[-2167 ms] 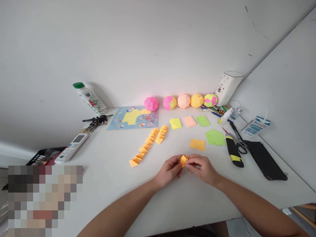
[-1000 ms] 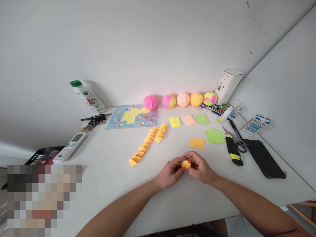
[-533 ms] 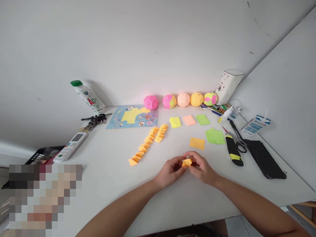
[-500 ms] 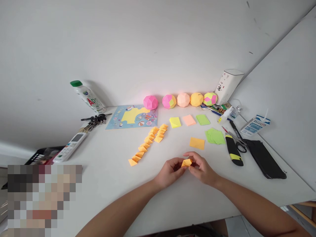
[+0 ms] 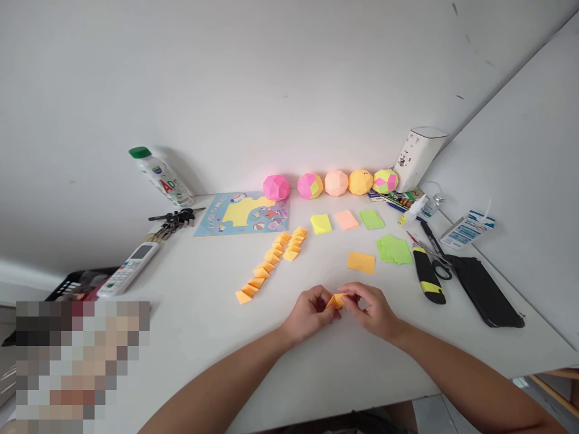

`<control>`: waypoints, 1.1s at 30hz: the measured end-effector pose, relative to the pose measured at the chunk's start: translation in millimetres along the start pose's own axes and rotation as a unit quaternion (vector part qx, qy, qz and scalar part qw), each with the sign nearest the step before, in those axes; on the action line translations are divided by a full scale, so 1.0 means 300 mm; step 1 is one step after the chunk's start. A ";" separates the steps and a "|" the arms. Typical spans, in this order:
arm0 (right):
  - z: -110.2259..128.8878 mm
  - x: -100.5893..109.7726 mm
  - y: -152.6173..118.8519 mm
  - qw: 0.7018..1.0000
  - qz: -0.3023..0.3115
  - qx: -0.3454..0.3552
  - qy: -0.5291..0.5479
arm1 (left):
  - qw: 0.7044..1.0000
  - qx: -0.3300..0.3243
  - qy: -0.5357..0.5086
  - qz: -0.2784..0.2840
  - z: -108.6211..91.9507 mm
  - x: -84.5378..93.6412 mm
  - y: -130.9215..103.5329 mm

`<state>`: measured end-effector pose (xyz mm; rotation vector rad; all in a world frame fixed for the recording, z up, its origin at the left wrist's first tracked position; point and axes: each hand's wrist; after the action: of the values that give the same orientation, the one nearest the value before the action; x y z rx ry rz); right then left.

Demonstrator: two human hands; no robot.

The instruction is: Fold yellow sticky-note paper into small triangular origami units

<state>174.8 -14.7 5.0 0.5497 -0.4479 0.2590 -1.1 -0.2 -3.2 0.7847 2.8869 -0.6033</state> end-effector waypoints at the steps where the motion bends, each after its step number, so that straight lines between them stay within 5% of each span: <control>1: 0.001 0.000 0.002 1.000 -0.007 -0.014 0.010 | 1.000 0.004 -0.005 -0.005 -0.003 0.000 0.000; 9: 0.020 -0.001 0.016 0.997 0.034 -0.051 0.049 | 0.996 0.005 -0.082 -0.027 -0.013 0.003 0.018; 16: 0.007 -0.008 0.007 0.993 0.080 -0.047 0.076 | 0.999 0.002 -0.047 0.013 -0.009 0.012 0.017; 25: -0.032 0.001 0.002 0.989 0.090 0.114 -0.007 | 0.999 0.035 0.000 0.007 0.002 0.019 0.020; 33: -0.043 0.005 0.008 0.981 0.003 0.176 -0.084 | 0.998 0.011 -0.026 0.061 -0.014 0.018 0.001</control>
<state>179.7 -5.5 -3.1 0.9225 -0.5726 0.3014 -5.4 4.3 -0.5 0.9257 2.7660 -0.6337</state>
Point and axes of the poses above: each hand's wrist, its own y-axis towards the middle knuckle, its own x-axis out of the back of the hand, z = x × y, and after that the axes turned 11 degrees about x, right-handed
